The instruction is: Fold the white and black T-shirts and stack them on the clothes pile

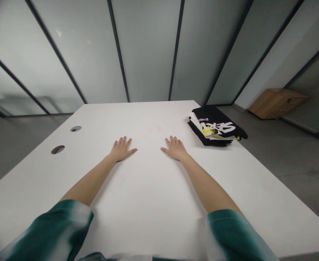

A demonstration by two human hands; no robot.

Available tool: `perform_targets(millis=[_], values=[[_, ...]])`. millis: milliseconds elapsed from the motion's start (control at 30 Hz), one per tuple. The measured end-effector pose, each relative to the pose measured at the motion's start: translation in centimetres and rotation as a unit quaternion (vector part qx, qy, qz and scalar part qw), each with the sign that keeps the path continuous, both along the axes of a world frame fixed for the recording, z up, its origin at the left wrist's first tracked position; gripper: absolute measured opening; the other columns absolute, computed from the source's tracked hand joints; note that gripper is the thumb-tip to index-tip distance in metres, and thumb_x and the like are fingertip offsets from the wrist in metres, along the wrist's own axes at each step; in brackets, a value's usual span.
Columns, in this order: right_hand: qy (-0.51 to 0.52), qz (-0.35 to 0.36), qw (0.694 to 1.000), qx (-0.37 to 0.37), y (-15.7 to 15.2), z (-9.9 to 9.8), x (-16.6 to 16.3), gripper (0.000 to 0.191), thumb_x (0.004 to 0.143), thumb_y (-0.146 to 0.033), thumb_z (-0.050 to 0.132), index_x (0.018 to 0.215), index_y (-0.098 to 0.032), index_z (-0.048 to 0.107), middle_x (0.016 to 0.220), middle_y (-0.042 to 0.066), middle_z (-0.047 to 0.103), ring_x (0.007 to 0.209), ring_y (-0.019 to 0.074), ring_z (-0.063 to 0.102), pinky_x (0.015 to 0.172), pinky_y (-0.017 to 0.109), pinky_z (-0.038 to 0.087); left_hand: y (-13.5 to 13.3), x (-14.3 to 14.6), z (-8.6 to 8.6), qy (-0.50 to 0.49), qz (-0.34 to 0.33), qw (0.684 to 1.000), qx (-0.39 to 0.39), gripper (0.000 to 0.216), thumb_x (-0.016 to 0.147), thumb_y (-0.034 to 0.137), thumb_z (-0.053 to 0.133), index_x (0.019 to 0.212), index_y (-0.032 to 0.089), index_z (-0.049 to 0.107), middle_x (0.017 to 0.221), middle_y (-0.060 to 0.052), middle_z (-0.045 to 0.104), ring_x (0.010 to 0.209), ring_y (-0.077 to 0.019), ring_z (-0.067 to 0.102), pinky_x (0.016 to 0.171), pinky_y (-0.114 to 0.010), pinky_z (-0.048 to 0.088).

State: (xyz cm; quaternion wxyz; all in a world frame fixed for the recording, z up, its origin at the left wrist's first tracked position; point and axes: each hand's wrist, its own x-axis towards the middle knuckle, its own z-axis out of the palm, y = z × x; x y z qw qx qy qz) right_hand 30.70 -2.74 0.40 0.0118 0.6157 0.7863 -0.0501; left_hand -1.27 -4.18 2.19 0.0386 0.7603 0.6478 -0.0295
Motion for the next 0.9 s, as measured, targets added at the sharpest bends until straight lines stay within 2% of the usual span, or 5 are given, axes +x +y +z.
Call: perform_targets(millis=[600, 800, 900], values=[[0.008, -0.005, 1.0, -0.005, -0.4, 0.8, -0.3, 0.086, 0.092, -0.074, 0.021, 0.158, -0.019, 0.028, 0.165, 0.014, 0.017, 0.151, 0.0336, 0.015, 0.121, 0.05, 0.014, 0.0, 0.0, 0.3, 0.001, 0.001, 1.0, -0.005, 0.093, 0.089, 0.078, 0.021, 0.158, 0.017, 0.024, 0.165, -0.018, 0.014, 0.151, -0.0372, 0.013, 0.12, -0.054, 0.016], [0.009, -0.004, 1.0, -0.002, -0.7, 1.2, -0.4, 0.081, 0.094, -0.069, 0.028, 0.156, -0.017, 0.031, 0.164, 0.016, 0.02, 0.151, 0.0339, 0.017, 0.121, 0.049, 0.015, 0.0, -0.2, 0.2, -0.004, 0.001, 1.0, 0.002, 0.091, 0.089, 0.077, 0.025, 0.157, 0.016, 0.027, 0.164, -0.019, 0.016, 0.151, -0.0374, 0.015, 0.12, -0.054, 0.017], [0.022, -0.003, 1.0, 0.012, -0.8, 1.3, -0.2, 0.076, 0.095, -0.065, 0.035, 0.154, -0.017, 0.037, 0.163, 0.016, 0.024, 0.15, 0.0336, 0.021, 0.12, 0.049, 0.018, -0.2, -0.1, 0.9, -0.006, -0.004, 1.0, 0.012, 0.084, 0.092, 0.071, 0.033, 0.154, 0.014, 0.034, 0.163, -0.019, 0.023, 0.15, -0.0367, 0.021, 0.119, -0.054, 0.021]])
